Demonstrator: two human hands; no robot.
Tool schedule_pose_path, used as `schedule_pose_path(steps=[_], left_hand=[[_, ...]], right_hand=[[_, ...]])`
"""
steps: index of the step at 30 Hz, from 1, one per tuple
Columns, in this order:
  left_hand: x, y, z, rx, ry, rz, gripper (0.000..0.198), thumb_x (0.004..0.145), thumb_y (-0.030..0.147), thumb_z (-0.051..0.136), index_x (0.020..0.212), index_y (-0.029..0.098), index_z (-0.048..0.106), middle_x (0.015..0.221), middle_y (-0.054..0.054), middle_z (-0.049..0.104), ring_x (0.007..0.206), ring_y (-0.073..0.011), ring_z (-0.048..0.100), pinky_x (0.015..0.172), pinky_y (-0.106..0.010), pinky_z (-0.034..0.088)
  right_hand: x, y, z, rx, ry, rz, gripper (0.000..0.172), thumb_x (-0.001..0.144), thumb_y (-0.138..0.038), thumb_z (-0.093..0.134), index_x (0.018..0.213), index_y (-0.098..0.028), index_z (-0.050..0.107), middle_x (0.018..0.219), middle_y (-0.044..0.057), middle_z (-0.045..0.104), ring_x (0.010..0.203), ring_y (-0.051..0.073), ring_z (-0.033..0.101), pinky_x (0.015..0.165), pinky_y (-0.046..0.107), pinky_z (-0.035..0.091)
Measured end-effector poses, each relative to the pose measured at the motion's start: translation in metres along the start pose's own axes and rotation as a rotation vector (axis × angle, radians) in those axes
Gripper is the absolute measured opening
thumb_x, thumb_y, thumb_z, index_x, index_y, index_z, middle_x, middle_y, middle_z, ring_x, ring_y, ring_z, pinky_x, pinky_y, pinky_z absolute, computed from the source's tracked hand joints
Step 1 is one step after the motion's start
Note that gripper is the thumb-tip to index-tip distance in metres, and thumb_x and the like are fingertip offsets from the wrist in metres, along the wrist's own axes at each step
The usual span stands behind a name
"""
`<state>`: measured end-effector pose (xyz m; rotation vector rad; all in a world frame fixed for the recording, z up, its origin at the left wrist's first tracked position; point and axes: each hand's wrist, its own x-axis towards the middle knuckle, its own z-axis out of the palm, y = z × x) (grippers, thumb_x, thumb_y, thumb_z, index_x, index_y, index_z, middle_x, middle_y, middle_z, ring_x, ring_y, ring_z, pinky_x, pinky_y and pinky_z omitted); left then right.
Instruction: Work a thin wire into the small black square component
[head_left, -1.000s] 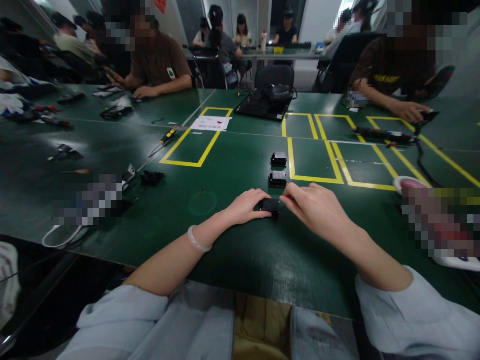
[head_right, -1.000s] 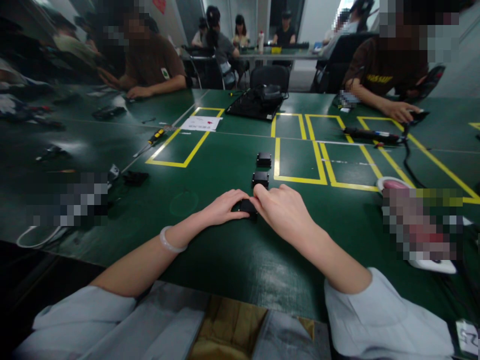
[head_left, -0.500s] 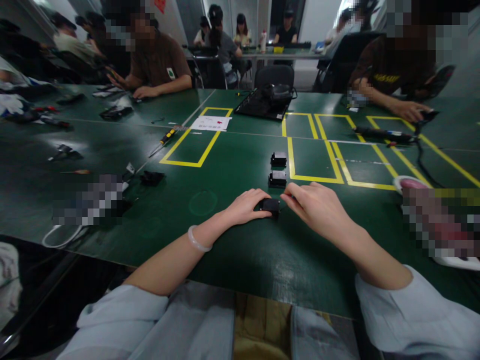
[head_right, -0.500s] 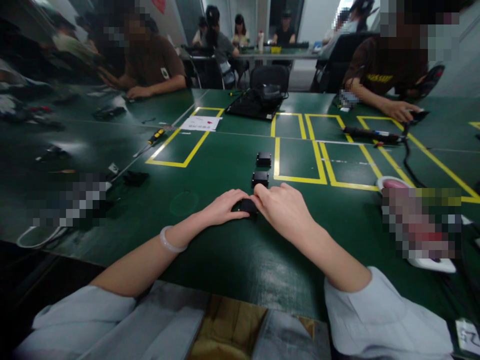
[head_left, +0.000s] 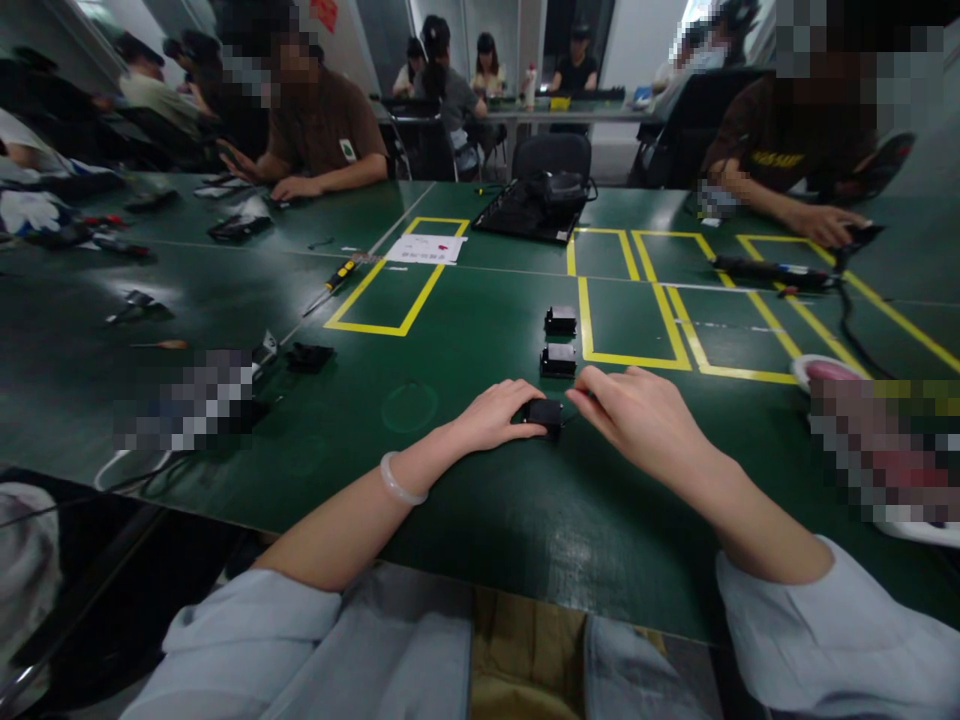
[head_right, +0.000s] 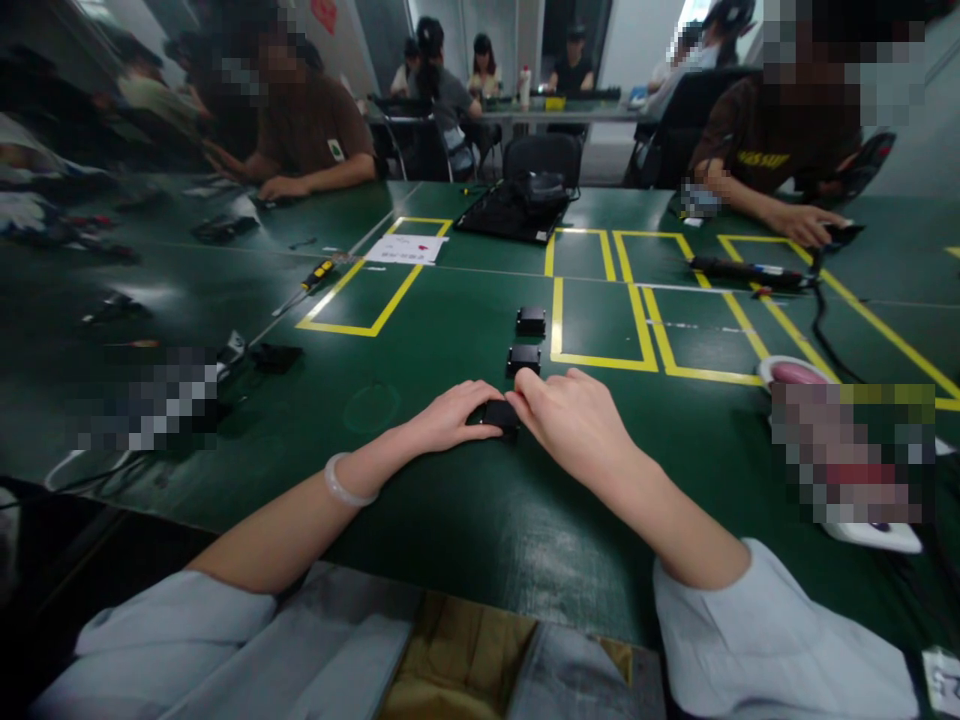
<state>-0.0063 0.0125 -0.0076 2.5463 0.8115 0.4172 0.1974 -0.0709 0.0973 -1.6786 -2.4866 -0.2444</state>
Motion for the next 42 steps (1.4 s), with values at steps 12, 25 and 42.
schedule_pose_path(steps=[12, 25, 42], left_hand=[[-0.001, 0.0011, -0.001, 0.0, -0.004, -0.004, 0.039, 0.089, 0.052, 0.059, 0.115, 0.023, 0.056, 0.113, -0.007, 0.06, 0.102, -0.0245, 0.055, 0.089, -0.038, 0.044], [0.0013, -0.0003, 0.0003, -0.004, -0.013, -0.003, 0.04, 0.089, 0.053, 0.058, 0.115, 0.022, 0.056, 0.113, -0.007, 0.06, 0.102, -0.0245, 0.055, 0.088, -0.037, 0.044], [0.0021, 0.0005, 0.0032, 0.01, -0.001, 0.002, 0.038, 0.089, 0.051, 0.059, 0.114, 0.022, 0.055, 0.112, -0.006, 0.06, 0.101, -0.0239, 0.055, 0.087, -0.037, 0.044]], right_hand=[[-0.0023, 0.0029, 0.0044, 0.068, 0.026, -0.035, 0.02, 0.097, -0.031, 0.041, 0.098, -0.018, 0.055, 0.08, 0.006, 0.071, 0.072, 0.02, 0.065, 0.067, 0.029, 0.037], [-0.0017, 0.0046, 0.006, 0.12, 0.024, -0.046, 0.018, 0.095, -0.022, 0.039, 0.103, -0.016, 0.054, 0.089, 0.008, 0.071, 0.078, 0.019, 0.065, 0.067, 0.028, 0.037], [-0.0028, 0.0024, 0.0058, 0.12, 0.023, -0.047, 0.019, 0.096, -0.031, 0.041, 0.103, -0.017, 0.052, 0.079, 0.005, 0.069, 0.07, 0.02, 0.062, 0.064, 0.028, 0.035]])
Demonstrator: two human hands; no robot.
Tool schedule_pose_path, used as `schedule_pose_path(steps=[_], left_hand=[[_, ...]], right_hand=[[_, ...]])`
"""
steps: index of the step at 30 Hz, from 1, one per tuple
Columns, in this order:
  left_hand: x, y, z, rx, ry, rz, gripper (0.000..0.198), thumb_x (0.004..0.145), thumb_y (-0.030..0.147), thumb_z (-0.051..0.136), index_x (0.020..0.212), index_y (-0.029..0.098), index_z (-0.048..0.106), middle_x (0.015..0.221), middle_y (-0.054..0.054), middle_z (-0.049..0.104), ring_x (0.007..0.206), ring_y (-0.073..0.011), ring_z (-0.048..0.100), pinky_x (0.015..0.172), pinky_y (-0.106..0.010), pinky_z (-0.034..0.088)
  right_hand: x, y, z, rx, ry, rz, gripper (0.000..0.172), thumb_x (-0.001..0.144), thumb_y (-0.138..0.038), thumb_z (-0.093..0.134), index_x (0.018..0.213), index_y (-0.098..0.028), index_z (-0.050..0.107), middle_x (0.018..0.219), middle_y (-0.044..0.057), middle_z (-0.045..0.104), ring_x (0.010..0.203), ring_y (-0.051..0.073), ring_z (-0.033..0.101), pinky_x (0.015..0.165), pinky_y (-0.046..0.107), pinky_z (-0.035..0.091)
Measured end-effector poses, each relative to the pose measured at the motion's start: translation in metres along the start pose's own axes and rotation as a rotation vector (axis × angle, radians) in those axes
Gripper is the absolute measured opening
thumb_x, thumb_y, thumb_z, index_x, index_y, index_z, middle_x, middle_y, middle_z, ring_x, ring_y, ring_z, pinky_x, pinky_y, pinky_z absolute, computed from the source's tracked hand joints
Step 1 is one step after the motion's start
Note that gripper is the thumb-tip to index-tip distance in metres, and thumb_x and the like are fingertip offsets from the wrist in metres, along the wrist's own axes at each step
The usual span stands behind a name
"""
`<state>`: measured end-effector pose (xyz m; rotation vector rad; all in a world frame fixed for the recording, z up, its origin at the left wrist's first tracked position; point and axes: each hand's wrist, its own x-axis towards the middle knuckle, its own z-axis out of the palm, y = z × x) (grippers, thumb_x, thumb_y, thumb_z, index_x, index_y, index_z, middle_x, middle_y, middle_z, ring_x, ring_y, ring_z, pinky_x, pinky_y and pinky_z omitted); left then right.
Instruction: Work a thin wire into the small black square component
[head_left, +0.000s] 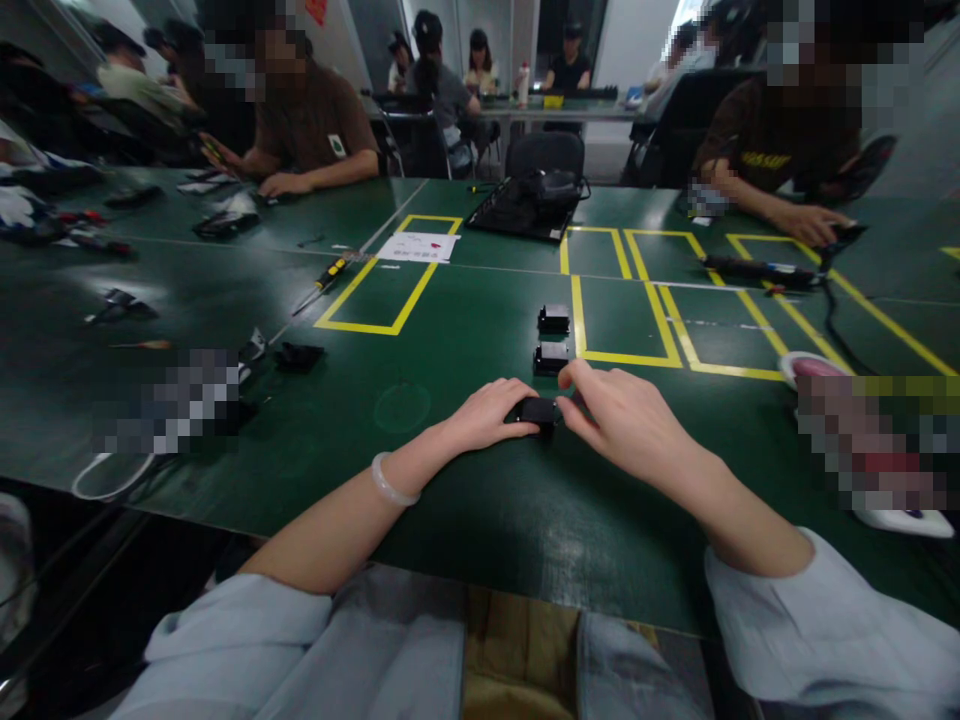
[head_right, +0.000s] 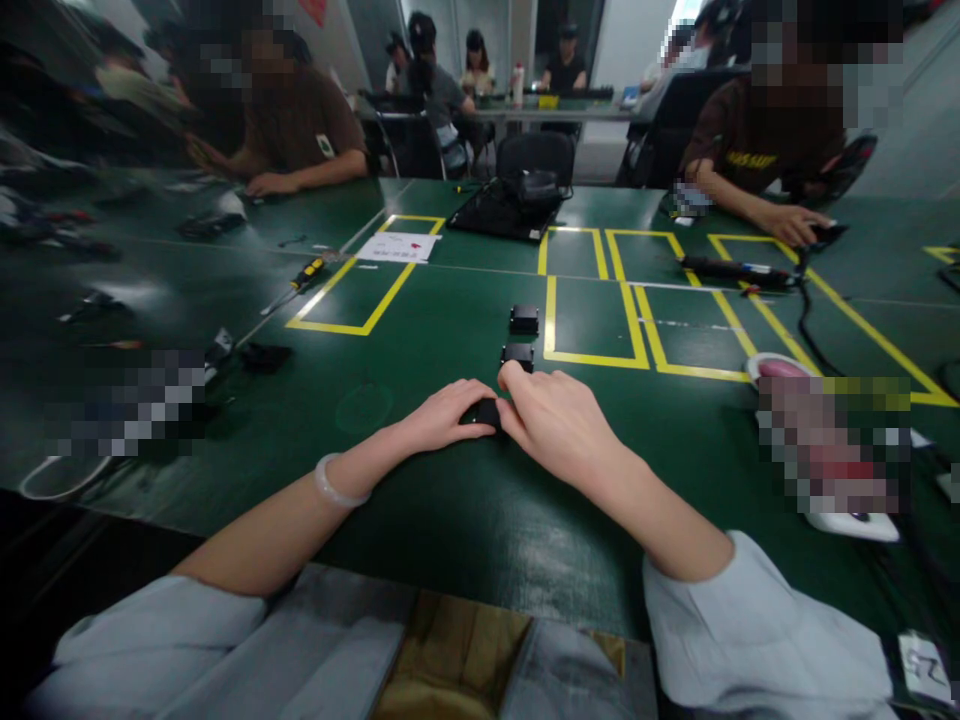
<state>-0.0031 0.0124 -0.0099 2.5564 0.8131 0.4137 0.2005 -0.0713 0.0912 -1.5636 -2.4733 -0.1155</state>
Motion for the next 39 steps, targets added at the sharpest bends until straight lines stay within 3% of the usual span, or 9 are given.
schedule_pose_path(steps=[3, 6, 10, 14, 18, 29, 39], left_hand=[[-0.0005, -0.0012, 0.0004, 0.009, -0.007, -0.002, 0.04, 0.089, 0.051, 0.059, 0.117, 0.022, 0.054, 0.113, -0.007, 0.06, 0.101, -0.0241, 0.055, 0.088, -0.038, 0.044], [-0.0005, -0.0001, -0.0015, 0.013, -0.005, -0.007, 0.04, 0.089, 0.051, 0.059, 0.117, 0.023, 0.055, 0.113, -0.007, 0.06, 0.101, -0.0243, 0.055, 0.088, -0.038, 0.044], [-0.0006, 0.0023, -0.004, 0.022, -0.013, -0.011, 0.038, 0.089, 0.05, 0.059, 0.114, 0.022, 0.056, 0.111, -0.007, 0.06, 0.1, -0.0244, 0.055, 0.087, -0.037, 0.045], [-0.001, 0.0013, -0.0032, 0.016, -0.01, -0.016, 0.04, 0.089, 0.052, 0.059, 0.115, 0.022, 0.055, 0.112, -0.007, 0.06, 0.1, -0.0241, 0.055, 0.087, -0.037, 0.045], [-0.0012, -0.0009, -0.0014, 0.012, -0.005, -0.006, 0.042, 0.089, 0.052, 0.059, 0.119, 0.022, 0.054, 0.114, -0.007, 0.06, 0.102, -0.0242, 0.055, 0.089, -0.038, 0.044], [-0.0014, 0.0002, -0.001, 0.026, -0.005, -0.004, 0.041, 0.09, 0.053, 0.058, 0.117, 0.022, 0.054, 0.113, -0.008, 0.06, 0.103, -0.0246, 0.055, 0.089, -0.037, 0.045], [-0.0009, 0.0018, -0.0034, 0.008, -0.015, -0.022, 0.04, 0.089, 0.052, 0.058, 0.115, 0.022, 0.056, 0.113, -0.007, 0.06, 0.101, -0.0244, 0.055, 0.088, -0.037, 0.044]], right_hand=[[0.0022, -0.0023, -0.0042, -0.064, -0.066, 0.046, 0.024, 0.098, -0.037, 0.04, 0.097, -0.018, 0.054, 0.077, 0.006, 0.069, 0.067, 0.02, 0.062, 0.06, 0.028, 0.032], [0.0033, -0.0025, -0.0066, -0.053, -0.121, 0.075, 0.021, 0.098, -0.032, 0.038, 0.099, -0.017, 0.054, 0.079, 0.006, 0.07, 0.069, 0.02, 0.063, 0.059, 0.028, 0.032], [0.0016, 0.0012, -0.0051, 0.055, -0.081, 0.041, 0.016, 0.095, -0.024, 0.04, 0.106, -0.017, 0.05, 0.084, 0.005, 0.069, 0.072, 0.019, 0.063, 0.063, 0.027, 0.035], [0.0009, 0.0039, -0.0039, 0.074, -0.052, 0.055, 0.014, 0.095, -0.027, 0.041, 0.101, -0.018, 0.051, 0.081, 0.004, 0.068, 0.067, 0.018, 0.061, 0.061, 0.027, 0.034], [0.0026, 0.004, -0.0036, 0.003, -0.068, 0.071, 0.025, 0.099, -0.038, 0.037, 0.096, -0.019, 0.053, 0.076, 0.004, 0.067, 0.066, 0.019, 0.061, 0.058, 0.028, 0.031], [0.0058, 0.0051, -0.0009, -0.117, -0.129, 0.194, 0.034, 0.1, -0.04, 0.032, 0.101, -0.018, 0.057, 0.071, 0.007, 0.069, 0.065, 0.022, 0.064, 0.054, 0.028, 0.023], [0.0019, 0.0063, -0.001, 0.052, -0.035, 0.065, 0.019, 0.094, -0.025, 0.038, 0.106, -0.018, 0.052, 0.083, 0.005, 0.069, 0.072, 0.019, 0.064, 0.062, 0.028, 0.034]])
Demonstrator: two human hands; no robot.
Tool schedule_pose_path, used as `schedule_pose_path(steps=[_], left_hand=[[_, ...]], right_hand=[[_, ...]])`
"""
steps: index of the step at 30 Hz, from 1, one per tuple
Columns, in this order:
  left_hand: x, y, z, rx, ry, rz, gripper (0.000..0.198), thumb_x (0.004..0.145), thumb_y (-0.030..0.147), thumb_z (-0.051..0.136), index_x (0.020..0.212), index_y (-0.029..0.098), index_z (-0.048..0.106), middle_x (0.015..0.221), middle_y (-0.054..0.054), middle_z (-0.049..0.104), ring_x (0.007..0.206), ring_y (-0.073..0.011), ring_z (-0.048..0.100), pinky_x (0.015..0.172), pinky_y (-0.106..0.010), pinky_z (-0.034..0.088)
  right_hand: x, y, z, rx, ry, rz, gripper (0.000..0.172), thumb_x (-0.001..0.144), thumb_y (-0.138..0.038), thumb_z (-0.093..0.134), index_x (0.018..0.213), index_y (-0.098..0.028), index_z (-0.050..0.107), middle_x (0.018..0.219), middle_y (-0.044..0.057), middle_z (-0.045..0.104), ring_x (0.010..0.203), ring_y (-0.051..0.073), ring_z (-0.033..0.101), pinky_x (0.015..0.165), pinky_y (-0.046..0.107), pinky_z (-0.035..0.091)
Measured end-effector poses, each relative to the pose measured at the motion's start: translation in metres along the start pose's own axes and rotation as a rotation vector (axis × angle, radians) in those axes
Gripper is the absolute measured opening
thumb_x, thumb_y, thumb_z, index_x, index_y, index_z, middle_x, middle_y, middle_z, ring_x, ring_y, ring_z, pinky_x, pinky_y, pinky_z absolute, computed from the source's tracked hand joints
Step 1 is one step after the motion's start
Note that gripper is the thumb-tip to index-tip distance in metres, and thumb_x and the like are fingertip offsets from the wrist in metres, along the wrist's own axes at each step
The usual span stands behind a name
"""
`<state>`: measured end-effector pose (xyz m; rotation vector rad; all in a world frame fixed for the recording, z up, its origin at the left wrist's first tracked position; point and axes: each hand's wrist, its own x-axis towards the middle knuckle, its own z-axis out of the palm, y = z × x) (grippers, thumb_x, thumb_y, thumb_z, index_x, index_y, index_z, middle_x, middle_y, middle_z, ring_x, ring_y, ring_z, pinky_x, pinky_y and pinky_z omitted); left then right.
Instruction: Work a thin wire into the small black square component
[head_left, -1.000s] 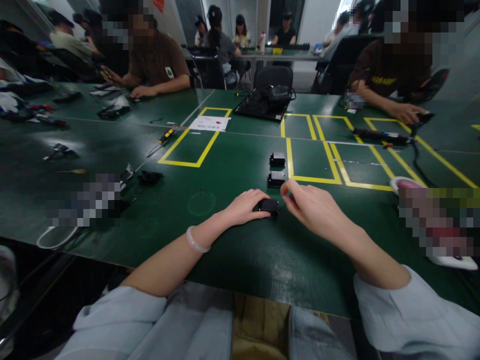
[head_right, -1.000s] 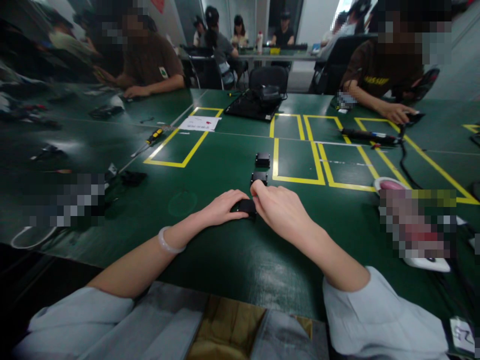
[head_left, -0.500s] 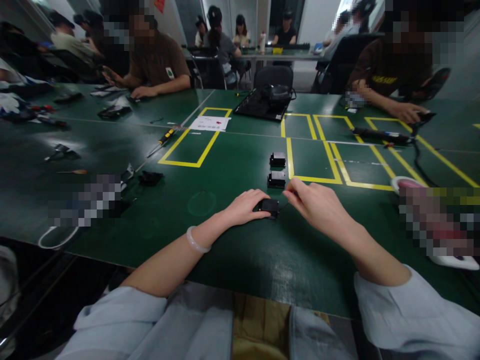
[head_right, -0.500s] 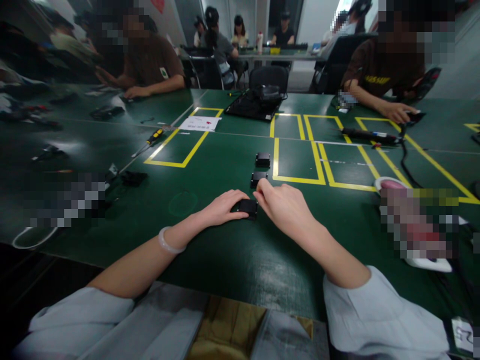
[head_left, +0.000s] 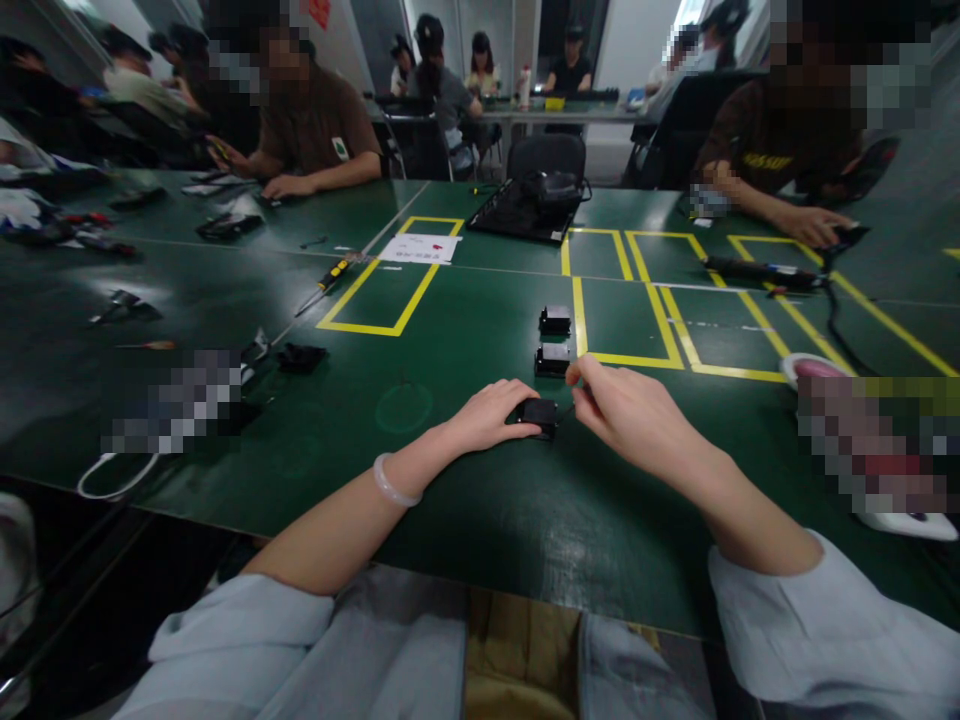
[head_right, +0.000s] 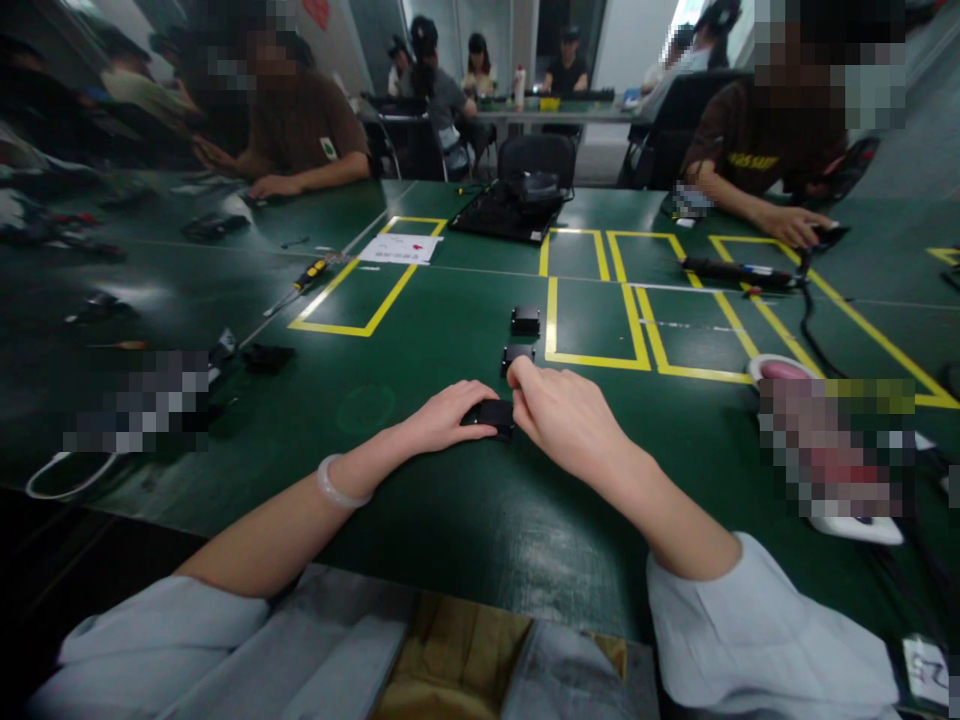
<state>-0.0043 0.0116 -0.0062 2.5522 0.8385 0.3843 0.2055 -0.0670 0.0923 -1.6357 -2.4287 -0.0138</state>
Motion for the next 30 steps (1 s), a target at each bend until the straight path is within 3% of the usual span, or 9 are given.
schedule_pose_path(steps=[8, 15, 19, 23, 30], left_hand=[[0.0001, -0.0021, 0.002, 0.009, 0.008, 0.017, 0.041, 0.09, 0.052, 0.058, 0.118, 0.022, 0.055, 0.112, -0.007, 0.06, 0.101, -0.0241, 0.055, 0.088, -0.037, 0.044], [0.0003, -0.0008, -0.0002, 0.009, 0.003, 0.009, 0.04, 0.089, 0.052, 0.059, 0.116, 0.022, 0.055, 0.112, -0.007, 0.06, 0.1, -0.0238, 0.055, 0.087, -0.037, 0.044], [0.0004, -0.0015, 0.0007, 0.01, 0.009, 0.013, 0.042, 0.089, 0.053, 0.058, 0.117, 0.021, 0.055, 0.112, -0.007, 0.06, 0.101, -0.0241, 0.055, 0.087, -0.037, 0.044], [0.0001, -0.0033, 0.0025, 0.009, 0.014, 0.014, 0.044, 0.09, 0.053, 0.058, 0.121, 0.022, 0.053, 0.113, -0.007, 0.059, 0.101, -0.0238, 0.054, 0.088, -0.037, 0.044], [-0.0005, -0.0013, -0.0003, 0.002, 0.003, 0.009, 0.041, 0.09, 0.053, 0.057, 0.116, 0.022, 0.055, 0.113, -0.007, 0.059, 0.101, -0.0242, 0.055, 0.088, -0.037, 0.044]], right_hand=[[0.0012, -0.0049, -0.0042, -0.167, -0.033, 0.023, 0.03, 0.099, -0.034, 0.033, 0.09, -0.018, 0.057, 0.074, 0.008, 0.07, 0.066, 0.021, 0.063, 0.062, 0.03, 0.031], [-0.0007, -0.002, -0.0015, -0.032, 0.008, -0.043, 0.022, 0.095, -0.024, 0.038, 0.109, -0.017, 0.053, 0.083, 0.005, 0.07, 0.073, 0.019, 0.064, 0.066, 0.028, 0.037], [-0.0013, -0.0034, -0.002, -0.018, 0.017, -0.035, 0.018, 0.096, -0.027, 0.04, 0.103, -0.017, 0.053, 0.08, 0.005, 0.069, 0.072, 0.019, 0.064, 0.065, 0.028, 0.036], [-0.0005, -0.0053, -0.0016, -0.116, 0.013, -0.014, 0.025, 0.098, -0.038, 0.039, 0.095, -0.018, 0.055, 0.074, 0.005, 0.068, 0.066, 0.02, 0.062, 0.061, 0.028, 0.031], [0.0012, -0.0071, -0.0036, -0.11, -0.021, 0.004, 0.025, 0.098, -0.029, 0.034, 0.099, -0.017, 0.056, 0.077, 0.007, 0.07, 0.067, 0.02, 0.062, 0.061, 0.028, 0.032]])
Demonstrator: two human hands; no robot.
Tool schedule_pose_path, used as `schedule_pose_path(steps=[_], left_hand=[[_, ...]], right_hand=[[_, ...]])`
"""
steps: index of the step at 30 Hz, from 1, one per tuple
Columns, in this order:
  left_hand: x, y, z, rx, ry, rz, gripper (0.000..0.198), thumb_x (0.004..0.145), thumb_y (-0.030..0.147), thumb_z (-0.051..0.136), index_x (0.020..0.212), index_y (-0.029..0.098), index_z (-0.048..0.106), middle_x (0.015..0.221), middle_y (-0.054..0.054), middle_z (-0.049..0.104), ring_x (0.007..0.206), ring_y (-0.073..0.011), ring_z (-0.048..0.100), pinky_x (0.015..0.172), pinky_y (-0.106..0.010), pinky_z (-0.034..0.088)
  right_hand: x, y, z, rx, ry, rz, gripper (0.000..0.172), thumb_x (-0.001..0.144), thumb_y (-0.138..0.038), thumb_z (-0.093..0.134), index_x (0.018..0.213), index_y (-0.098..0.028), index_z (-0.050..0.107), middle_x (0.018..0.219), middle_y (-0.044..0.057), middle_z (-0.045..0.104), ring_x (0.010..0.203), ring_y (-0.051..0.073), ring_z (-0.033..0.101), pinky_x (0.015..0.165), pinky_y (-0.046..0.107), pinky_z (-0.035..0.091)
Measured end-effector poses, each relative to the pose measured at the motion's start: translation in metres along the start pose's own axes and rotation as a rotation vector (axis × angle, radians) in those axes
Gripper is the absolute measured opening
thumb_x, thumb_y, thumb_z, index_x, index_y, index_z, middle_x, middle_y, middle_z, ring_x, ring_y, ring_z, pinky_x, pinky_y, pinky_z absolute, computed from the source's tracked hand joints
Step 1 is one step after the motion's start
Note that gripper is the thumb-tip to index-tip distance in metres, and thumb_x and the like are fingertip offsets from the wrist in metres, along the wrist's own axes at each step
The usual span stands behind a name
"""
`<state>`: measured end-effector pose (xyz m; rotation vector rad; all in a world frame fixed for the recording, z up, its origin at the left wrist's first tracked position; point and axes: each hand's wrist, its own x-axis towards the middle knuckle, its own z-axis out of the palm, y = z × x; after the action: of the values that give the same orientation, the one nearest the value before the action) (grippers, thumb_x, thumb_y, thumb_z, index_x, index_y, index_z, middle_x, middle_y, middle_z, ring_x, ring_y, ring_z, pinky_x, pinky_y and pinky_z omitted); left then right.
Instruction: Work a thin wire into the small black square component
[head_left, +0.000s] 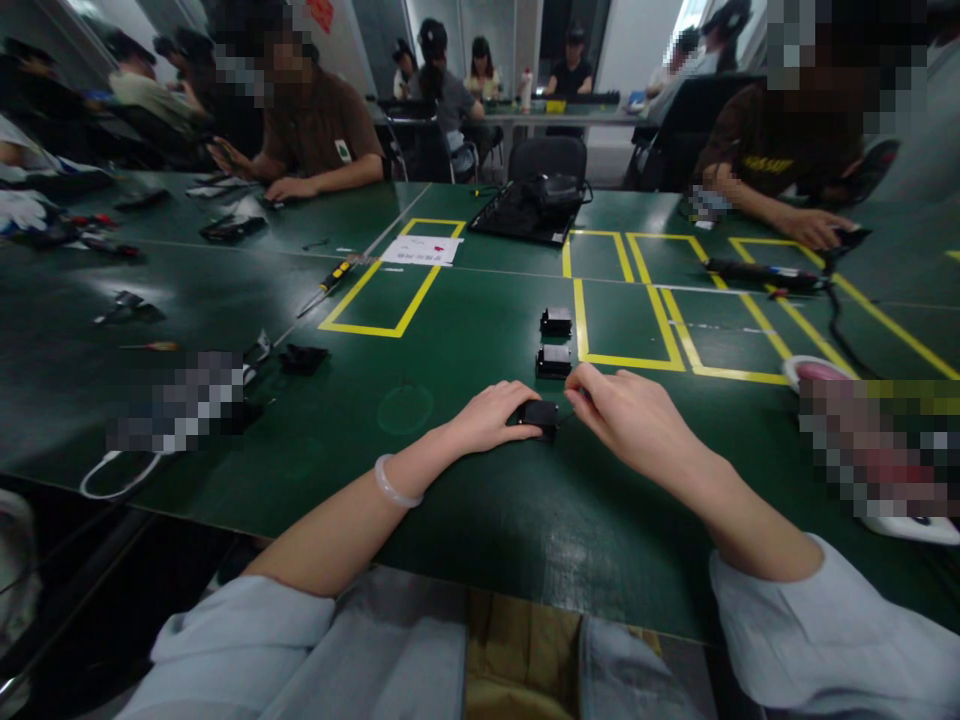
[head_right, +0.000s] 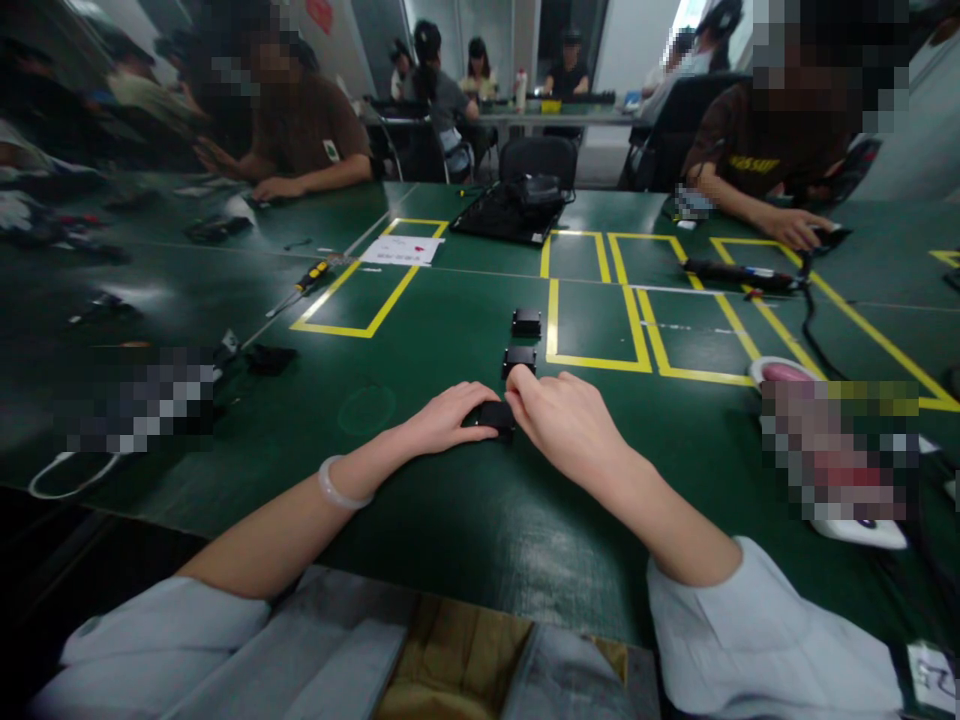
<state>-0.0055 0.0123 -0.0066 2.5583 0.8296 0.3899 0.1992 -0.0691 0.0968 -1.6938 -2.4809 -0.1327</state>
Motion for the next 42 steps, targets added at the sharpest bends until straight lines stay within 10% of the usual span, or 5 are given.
schedule_pose_path(steps=[42], left_hand=[[0.0004, -0.0009, 0.0007, -0.014, 0.006, 0.005, 0.042, 0.089, 0.053, 0.058, 0.119, 0.023, 0.055, 0.113, -0.007, 0.059, 0.1, -0.0241, 0.055, 0.088, -0.037, 0.044]], right_hand=[[-0.0012, 0.0018, 0.0017, 0.048, -0.002, 0.015, 0.026, 0.099, -0.035, 0.034, 0.096, -0.019, 0.053, 0.077, 0.006, 0.068, 0.067, 0.02, 0.061, 0.059, 0.028, 0.031]])
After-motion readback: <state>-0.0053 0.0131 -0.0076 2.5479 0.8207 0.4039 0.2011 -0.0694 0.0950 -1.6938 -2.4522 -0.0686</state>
